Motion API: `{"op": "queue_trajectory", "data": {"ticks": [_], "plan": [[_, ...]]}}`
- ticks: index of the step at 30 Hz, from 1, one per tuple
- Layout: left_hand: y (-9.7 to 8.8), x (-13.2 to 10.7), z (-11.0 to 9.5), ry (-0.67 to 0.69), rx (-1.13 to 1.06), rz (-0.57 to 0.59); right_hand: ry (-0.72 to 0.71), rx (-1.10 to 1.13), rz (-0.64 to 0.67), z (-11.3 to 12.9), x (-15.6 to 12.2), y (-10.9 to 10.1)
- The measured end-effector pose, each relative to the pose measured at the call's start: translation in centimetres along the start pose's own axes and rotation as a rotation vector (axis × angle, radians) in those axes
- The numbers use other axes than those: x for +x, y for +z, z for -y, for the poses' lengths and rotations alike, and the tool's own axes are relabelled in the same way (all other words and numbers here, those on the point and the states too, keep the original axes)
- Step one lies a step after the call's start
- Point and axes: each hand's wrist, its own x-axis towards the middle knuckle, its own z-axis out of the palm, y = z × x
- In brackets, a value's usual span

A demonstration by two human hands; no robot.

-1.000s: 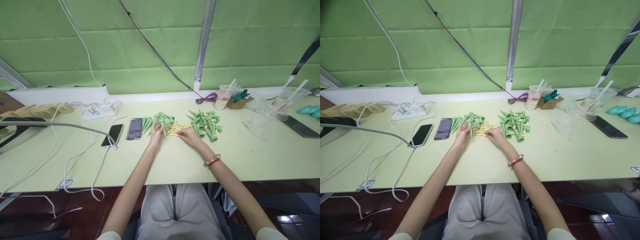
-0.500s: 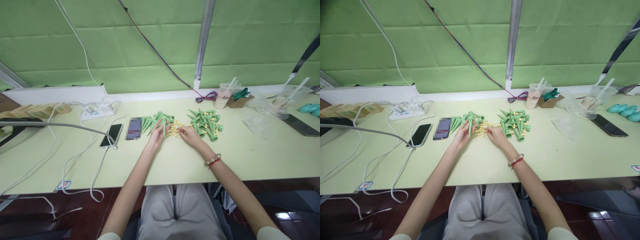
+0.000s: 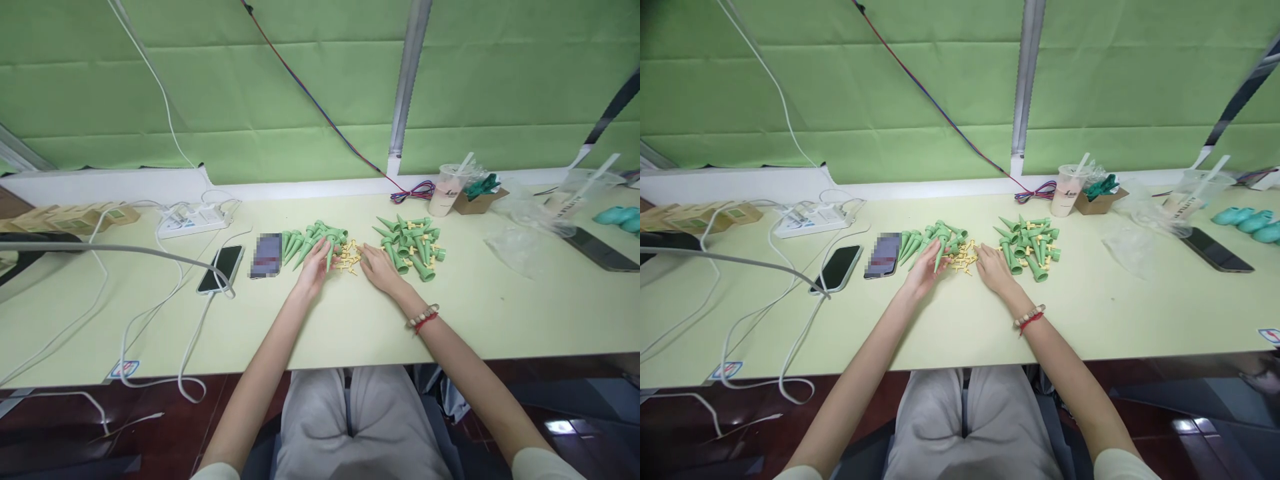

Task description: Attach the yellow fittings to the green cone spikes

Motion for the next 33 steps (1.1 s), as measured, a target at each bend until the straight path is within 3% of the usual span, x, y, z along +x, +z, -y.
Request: {"op": "queue_trajectory", "data": {"ticks": [9, 18, 27, 33], "plan": [[-0.2, 0.3, 0.6, 0.016, -0.01, -0.024, -0.018, 0.05, 0.014, 0.5, 0.1, -0.8], [0.1, -0.2, 0.5, 0.005, 0.034, 0.104, -0.03, 0.013, 0.008, 0.1, 0.2, -0.4], [0.3, -0.3, 0.6, -0.024, 0.063, 0.09, -0.023, 0.048, 0.053, 0.5, 0.2, -0.8], [0.3, -0.3, 0.7, -0.043, 0.045, 0.064, 0.012, -0.006, -0.007, 0.3, 0.4, -1.0]]}}
